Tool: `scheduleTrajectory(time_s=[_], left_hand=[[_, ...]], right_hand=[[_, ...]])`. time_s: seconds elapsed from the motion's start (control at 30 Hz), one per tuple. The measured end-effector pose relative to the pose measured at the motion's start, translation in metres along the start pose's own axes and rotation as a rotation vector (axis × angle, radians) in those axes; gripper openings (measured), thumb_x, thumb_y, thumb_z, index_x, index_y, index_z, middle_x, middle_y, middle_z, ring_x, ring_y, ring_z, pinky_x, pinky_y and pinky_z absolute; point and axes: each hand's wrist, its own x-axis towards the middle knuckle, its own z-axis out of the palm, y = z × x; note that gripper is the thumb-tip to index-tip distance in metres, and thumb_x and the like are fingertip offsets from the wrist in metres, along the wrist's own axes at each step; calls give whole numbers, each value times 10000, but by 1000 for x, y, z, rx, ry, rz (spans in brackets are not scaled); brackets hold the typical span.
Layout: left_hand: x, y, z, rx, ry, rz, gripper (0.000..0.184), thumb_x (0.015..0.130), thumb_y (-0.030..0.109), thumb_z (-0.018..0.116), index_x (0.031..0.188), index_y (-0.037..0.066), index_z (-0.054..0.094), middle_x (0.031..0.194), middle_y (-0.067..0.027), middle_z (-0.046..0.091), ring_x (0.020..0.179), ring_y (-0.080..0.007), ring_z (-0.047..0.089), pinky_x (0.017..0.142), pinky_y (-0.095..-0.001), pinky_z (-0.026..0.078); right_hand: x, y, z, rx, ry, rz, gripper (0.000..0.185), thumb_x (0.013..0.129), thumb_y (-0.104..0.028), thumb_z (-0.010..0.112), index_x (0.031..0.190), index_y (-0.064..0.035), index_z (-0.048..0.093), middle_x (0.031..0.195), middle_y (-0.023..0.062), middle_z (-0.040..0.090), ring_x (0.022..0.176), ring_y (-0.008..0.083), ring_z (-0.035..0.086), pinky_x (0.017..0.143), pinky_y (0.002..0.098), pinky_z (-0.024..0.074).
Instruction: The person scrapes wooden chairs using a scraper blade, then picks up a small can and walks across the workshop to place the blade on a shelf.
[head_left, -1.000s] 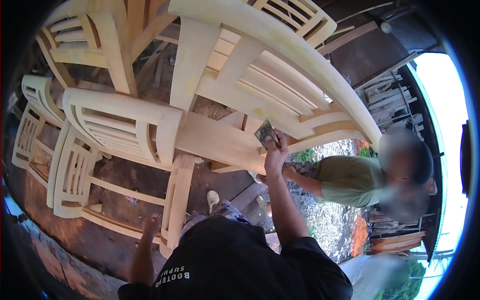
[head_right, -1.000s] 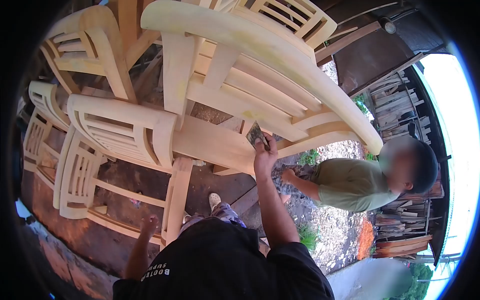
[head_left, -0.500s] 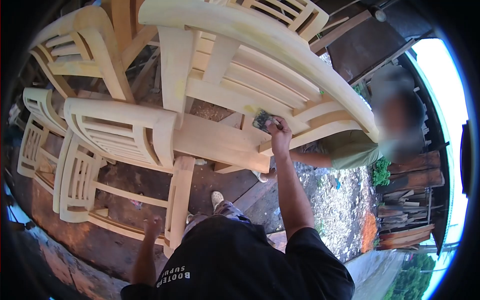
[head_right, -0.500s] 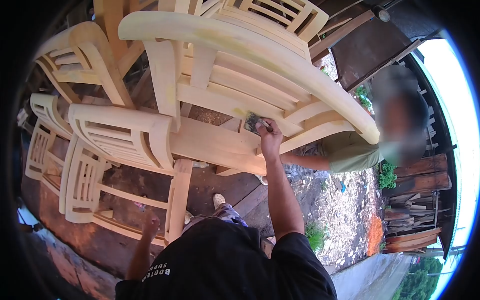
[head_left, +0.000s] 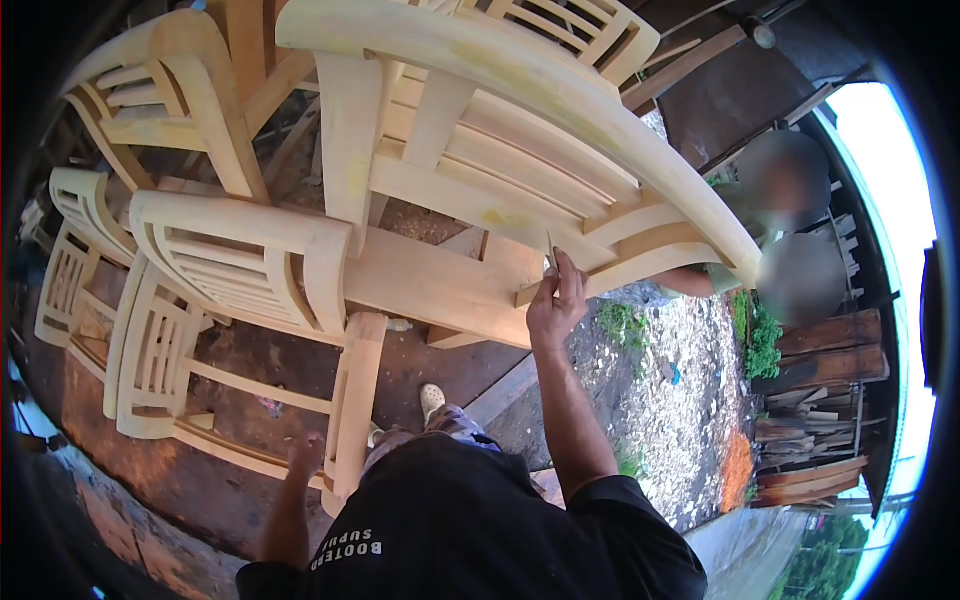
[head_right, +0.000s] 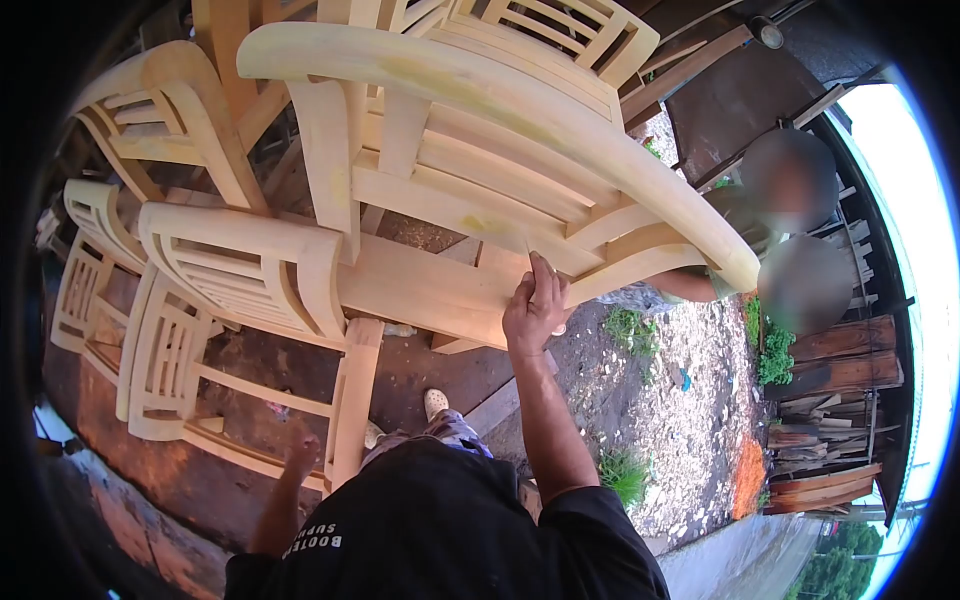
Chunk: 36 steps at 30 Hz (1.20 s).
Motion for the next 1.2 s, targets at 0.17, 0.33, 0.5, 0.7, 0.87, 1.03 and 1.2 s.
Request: scheduleTrajectory(time_s=[0.17, 0.33, 0.5, 0.7, 0.87, 1.03, 1.2], left_hand=[[-2, 23, -5, 52, -51, -28, 327, 882, 306, 617, 1053, 54, 734, 969, -185, 743, 927, -314, 725, 833, -420, 559], [1, 25, -18, 27, -56, -33, 321, 892, 311, 630, 1069, 61, 726, 988, -177, 743, 934, -314, 724, 837, -420, 557], [-3, 11, -32, 71, -5, -16, 313, 899, 300, 635, 1079, 54, 708, 1008, -173, 741, 949, -324, 717, 840, -427, 554], [-22, 1, -50, 127, 24, -5, 327, 895, 297, 639, 1082, 34, 694, 1006, -176, 736, 923, -326, 720, 834, -434, 554], [-33, -5, -55, 68, 47, -71, 313, 907, 297, 618, 1085, 51, 693, 1003, -177, 733, 892, -322, 726, 810, -434, 562], [-28, -6, -61, -120, -15, -79, 292, 924, 287, 598, 1078, 59, 694, 980, -169, 729, 841, -262, 731, 704, -392, 571], [-23, 3, -66, -81, 19, -14, 269, 924, 272, 591, 1049, 59, 699, 841, -124, 725, 686, -219, 718, 646, -360, 564]], right_hand=[[-2, -32, 23, -55, 28, -69, 414, 875, 67, 558, 1274, -20, 628, 1228, 174, 635, 1097, 368, 548, 964, 469, 438], [-2, -48, 56, -77, 68, -60, 407, 891, 56, 568, 1291, -11, 611, 1223, 181, 625, 1119, 382, 541, 982, 480, 435], [-12, -56, 92, -49, 103, -2, 428, 898, 34, 589, 1325, 7, 573, 1276, 216, 563, 1154, 409, 507, 1001, 498, 421], [-17, -48, 119, -97, 88, -57, 498, 876, 24, 603, 1370, 44, 541, 1330, 219, 499, 1196, 400, 456, 1041, 515, 379], [-22, -35, 123, -149, 80, -159, 546, 821, 31, 618, 1363, 45, 553, 1339, 218, 508, 1215, 402, 456, 1056, 516, 370], [-32, -19, 111, -204, -10, -195, 557, 800, 23, 614, 1355, -4, 576, 1333, 169, 547, 1223, 379, 472, 1054, 509, 371], [-38, -25, 63, -282, -55, -195, 498, 833, 26, 575, 1325, -50, 596, 1303, 155, 586, 1204, 362, 503, 1044, 507, 380]])
